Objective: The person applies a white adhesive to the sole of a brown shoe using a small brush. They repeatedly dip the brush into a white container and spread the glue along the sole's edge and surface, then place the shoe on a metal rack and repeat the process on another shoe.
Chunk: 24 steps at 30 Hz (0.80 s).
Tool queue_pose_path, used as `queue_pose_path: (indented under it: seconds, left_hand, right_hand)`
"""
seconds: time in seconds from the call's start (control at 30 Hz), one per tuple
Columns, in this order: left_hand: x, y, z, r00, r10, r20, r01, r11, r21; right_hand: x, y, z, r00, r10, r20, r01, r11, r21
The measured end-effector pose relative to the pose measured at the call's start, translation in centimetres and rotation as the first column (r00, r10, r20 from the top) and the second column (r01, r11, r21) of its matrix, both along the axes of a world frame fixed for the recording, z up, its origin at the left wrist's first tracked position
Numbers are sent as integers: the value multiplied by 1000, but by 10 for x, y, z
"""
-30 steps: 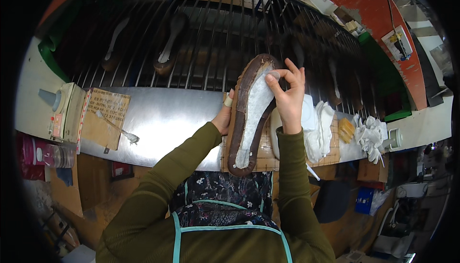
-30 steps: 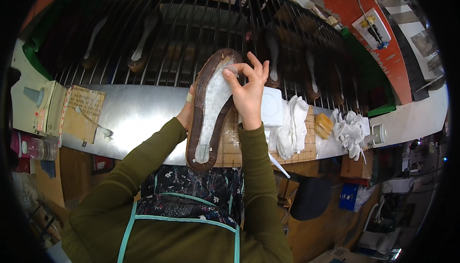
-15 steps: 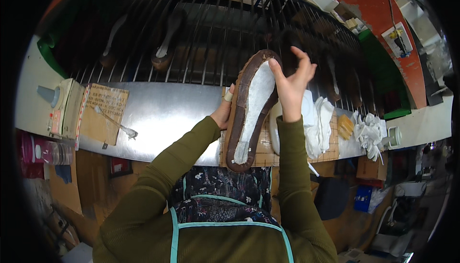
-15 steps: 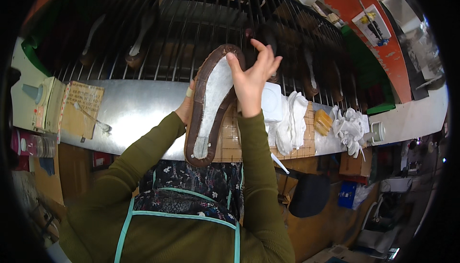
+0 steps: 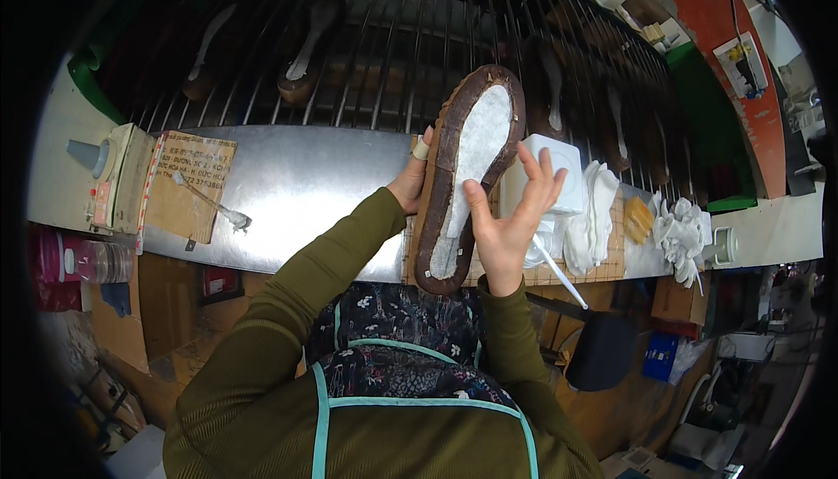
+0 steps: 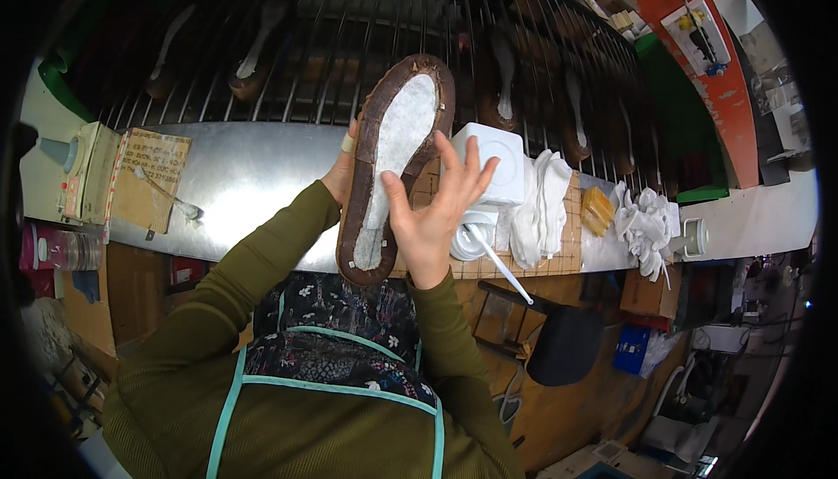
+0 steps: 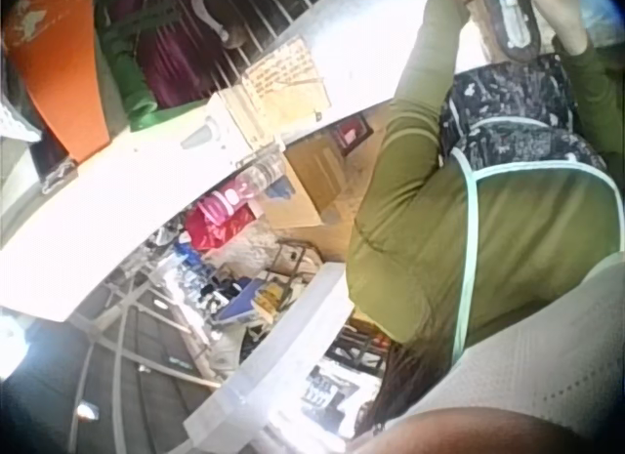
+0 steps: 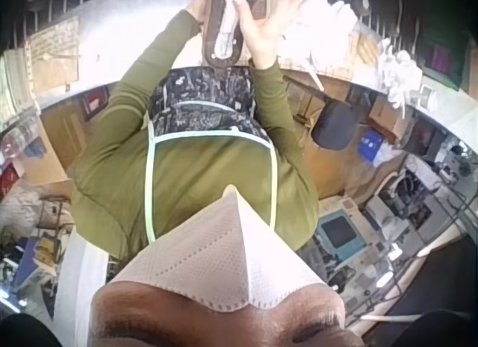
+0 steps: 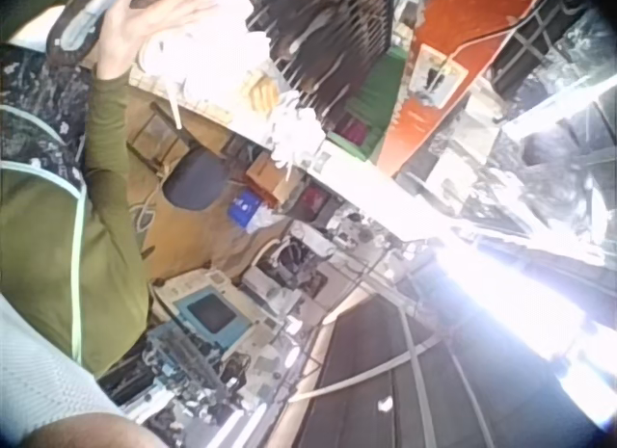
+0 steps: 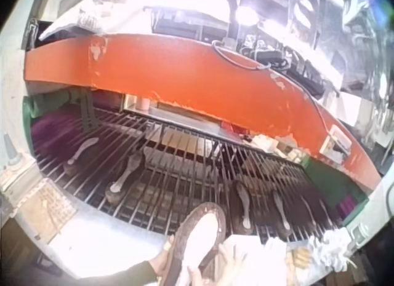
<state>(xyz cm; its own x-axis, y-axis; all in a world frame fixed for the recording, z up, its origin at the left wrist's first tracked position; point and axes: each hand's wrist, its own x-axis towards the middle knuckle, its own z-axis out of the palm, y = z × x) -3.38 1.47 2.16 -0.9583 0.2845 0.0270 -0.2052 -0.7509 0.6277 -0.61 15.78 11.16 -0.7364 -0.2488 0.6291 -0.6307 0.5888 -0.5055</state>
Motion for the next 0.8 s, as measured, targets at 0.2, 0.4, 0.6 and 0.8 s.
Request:
queue_pose_path:
  seconds: [0.2, 0.4, 0.6, 0.8]
  left_hand:
    - [-1, -2, -4, 1000, -14, 22, 13, 998, 59]
    - [3, 0, 4, 999, -14, 33, 12, 999, 46]
    - [5, -6, -3, 998, 46, 48, -45, 999, -20]
    - [10, -2, 6, 975, 176, 135, -172, 984, -48]
  right_hand:
    - [18, -6, -1, 999, -15, 39, 14, 999, 31]
    - [30, 3, -7, 996, -51, 72, 49, 998, 38]
    - [61, 31, 1, 997, -38, 70, 39, 999, -3]
    - [53, 114, -33, 840, -535, 89, 411, 736, 538]
